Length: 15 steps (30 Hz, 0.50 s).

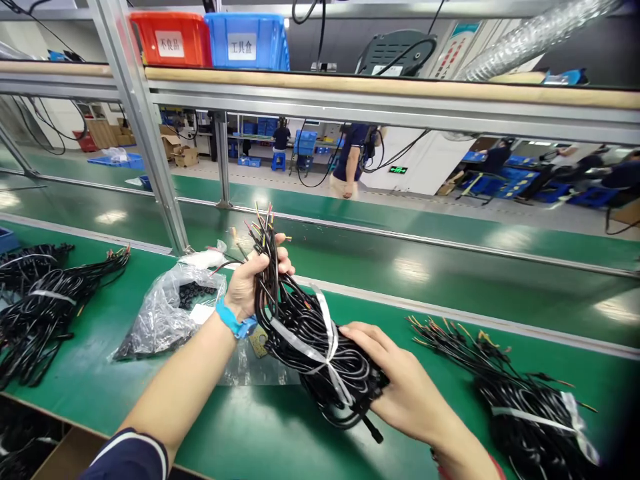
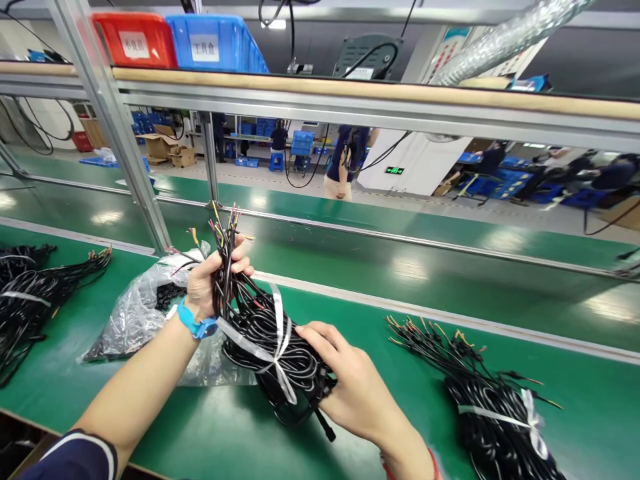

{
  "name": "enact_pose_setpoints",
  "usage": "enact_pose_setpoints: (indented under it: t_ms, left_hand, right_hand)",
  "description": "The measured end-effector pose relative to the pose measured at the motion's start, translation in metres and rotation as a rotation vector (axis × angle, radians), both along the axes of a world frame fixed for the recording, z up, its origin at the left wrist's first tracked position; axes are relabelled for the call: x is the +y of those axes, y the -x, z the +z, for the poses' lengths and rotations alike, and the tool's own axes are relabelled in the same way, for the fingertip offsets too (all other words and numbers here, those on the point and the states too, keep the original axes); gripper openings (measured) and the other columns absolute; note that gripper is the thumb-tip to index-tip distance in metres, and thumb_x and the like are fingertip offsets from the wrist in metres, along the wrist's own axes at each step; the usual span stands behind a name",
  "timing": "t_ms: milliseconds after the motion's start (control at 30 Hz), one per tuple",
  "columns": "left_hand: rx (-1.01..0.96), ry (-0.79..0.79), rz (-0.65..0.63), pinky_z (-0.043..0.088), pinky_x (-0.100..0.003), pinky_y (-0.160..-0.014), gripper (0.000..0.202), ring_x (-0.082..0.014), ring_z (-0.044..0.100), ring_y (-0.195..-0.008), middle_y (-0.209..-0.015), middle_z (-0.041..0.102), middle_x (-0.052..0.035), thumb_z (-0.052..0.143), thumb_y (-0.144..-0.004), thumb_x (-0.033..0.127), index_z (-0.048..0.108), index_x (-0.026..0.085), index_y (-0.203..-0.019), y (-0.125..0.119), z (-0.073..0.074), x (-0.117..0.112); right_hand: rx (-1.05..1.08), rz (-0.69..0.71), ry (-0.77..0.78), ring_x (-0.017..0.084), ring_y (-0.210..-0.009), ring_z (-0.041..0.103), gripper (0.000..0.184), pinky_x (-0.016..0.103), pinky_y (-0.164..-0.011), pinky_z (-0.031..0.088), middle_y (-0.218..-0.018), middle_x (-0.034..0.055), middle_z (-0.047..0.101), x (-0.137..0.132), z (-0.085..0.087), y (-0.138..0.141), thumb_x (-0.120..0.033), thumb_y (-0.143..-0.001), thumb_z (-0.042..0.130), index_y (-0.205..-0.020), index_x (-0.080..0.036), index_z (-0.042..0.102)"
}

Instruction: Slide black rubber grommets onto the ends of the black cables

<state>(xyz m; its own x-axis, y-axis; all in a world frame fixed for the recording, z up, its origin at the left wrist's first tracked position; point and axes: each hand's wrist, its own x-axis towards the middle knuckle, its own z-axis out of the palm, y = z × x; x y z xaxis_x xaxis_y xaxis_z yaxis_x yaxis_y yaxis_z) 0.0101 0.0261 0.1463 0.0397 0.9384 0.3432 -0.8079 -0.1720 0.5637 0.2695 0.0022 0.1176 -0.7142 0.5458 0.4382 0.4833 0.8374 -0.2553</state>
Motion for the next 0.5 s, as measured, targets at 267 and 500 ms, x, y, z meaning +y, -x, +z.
enact_pose_setpoints:
  t_ms: [267, 500]
  left_hand:
    - [-0.202, 0.373, 0.083, 0.045, -0.023, -0.060, 0.020, -0.0055, 0.045, -0.047, -0.052, 0.041, 0.0073, 0.062, -0.077, 0.013, 0.046, 0.016, -0.065, -0.012, -0.018, 0.025]
    - [-0.145, 0.572, 0.104, 0.039, -0.021, -0.049, 0.035, -0.0046, 0.031, -0.034, -0.039, 0.026, 0.0120, 0.065, -0.083, 0.038, 0.044, 0.018, -0.062, -0.040, -0.061, 0.060]
  right_hand:
    - [-0.351, -0.143, -0.409, 0.015, -0.060, 0.066, 0.056, 0.026, -0.051, 0.052, -0.121, 0.0102, 0.061, 0.028, -0.001, -0.057, -0.006, -0.075, 0.041, -0.127, -0.023, 0.053]
    - [-0.526, -0.192, -0.525, 0.020, -0.077, 0.069, 0.052, 0.032, -0.066, 0.052, -0.129, 0.0136, 0.058, 0.072, -0.033, -0.116, -0.004, -0.085, 0.040, -0.126, -0.029, 0.059]
